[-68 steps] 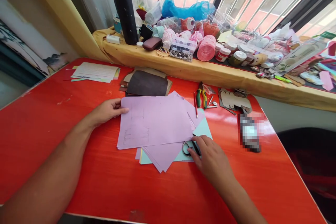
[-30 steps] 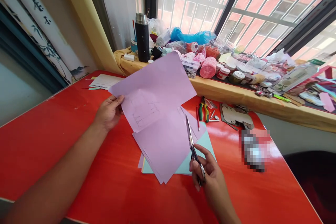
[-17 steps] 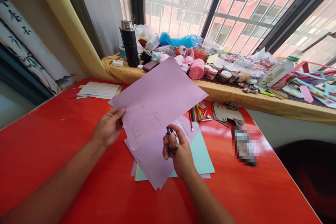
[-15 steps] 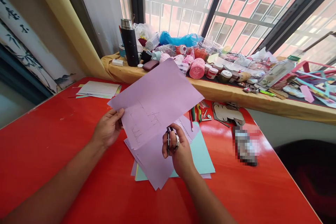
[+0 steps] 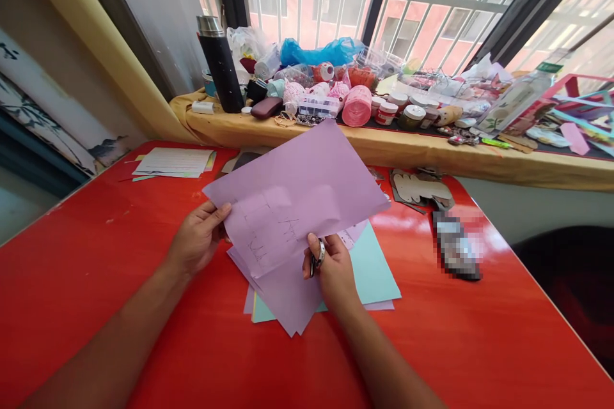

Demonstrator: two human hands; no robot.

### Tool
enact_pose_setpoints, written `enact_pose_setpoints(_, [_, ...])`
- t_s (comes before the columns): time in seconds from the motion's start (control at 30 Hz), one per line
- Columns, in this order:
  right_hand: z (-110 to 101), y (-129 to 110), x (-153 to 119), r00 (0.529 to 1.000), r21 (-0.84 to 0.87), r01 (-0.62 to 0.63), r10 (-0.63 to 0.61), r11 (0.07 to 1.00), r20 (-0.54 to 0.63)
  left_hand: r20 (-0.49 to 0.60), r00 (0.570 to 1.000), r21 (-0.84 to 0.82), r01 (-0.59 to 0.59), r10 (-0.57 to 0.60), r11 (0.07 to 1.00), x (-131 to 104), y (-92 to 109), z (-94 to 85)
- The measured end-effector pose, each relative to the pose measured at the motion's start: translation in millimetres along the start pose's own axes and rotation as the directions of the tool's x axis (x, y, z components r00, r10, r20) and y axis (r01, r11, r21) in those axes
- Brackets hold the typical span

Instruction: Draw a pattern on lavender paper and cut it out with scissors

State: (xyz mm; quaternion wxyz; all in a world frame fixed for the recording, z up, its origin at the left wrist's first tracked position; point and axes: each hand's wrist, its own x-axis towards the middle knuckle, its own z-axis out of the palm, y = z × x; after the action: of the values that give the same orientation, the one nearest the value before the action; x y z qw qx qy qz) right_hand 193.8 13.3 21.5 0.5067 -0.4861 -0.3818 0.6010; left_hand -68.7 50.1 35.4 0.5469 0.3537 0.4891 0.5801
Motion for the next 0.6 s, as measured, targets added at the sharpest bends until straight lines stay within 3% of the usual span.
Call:
enact_pose_setpoints(0.17, [-3.4,-7.2,-6.9,0.999,-0.054,0.013,-0.011,0.998,0.034,0.109,0.986,0.137,0.108,-0.123,0.985,-4.5,1.2,-3.2])
enact_pose_setpoints(0.3, [-6.0,-13.2,-10.8,0.997,-0.095,0.043,-0.036,0.995,0.071,0.138,0.974,0.257,0.138,-0.178,0.956,-8.9,1.9,-2.4])
enact_pose_setpoints(0.43, [-8.6,-16.6,-10.6,0.995,-0.116,0.057,-0.046,0.992,0.092,0.109,0.977,0.297,0.142,-0.181,0.944,-10.0,-1.0,-1.8])
enact_pose_setpoints(0.6, [-13.7,-14.6,-7.6,0.993,-0.103,0.055,-0.044,0.993,0.110,-0.012,0.998,0.164,0.062,-0.060,0.985,-4.0,0.5,-5.3])
